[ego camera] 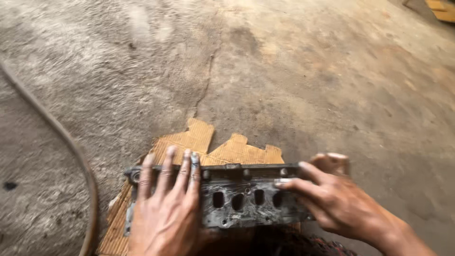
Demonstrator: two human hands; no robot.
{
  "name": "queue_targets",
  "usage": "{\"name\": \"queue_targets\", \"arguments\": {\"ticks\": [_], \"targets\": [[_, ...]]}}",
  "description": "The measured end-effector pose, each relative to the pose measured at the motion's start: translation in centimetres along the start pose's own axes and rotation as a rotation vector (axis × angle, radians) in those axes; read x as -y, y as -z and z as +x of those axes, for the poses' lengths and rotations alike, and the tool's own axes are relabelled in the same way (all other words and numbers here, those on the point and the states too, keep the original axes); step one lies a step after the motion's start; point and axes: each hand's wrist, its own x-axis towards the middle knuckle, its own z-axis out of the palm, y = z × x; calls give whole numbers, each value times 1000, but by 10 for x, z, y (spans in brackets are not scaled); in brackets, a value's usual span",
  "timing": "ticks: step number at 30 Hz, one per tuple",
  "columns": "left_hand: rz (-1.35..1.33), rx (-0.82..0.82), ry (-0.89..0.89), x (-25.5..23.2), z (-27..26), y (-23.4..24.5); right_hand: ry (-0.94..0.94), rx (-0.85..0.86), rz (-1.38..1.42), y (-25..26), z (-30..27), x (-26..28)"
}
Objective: The person uses a metal scraper to remove grime and residue from the surface and internal cavities of a metal engine component. They systematically scrape the edges and holes of the part, which is resting on a piece of cardboard on the floor.
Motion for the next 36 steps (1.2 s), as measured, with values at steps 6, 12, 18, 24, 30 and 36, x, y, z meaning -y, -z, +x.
{"name": "queue_targets", "arguments": {"ticks": [6,12,18,24,30,36], "targets": [[-62,140,18,10,-16,-3,61,89,-32,-11,24,12],[128,323,44,5,-11,5,69,4,93,-13,30,26],[313,318,-10,12,-7,-1,4,-38,-42,-15,-13,2],[-62,60,7,12,-11,-5,-236,21,43,-13,-51,-27],[-83,29,-33,15,-6,-9,-115,-40,-196,13,-60,-46],[-7,85,-3,13,-9,-8,-189,-40,-63,17,-67,-53]]}}
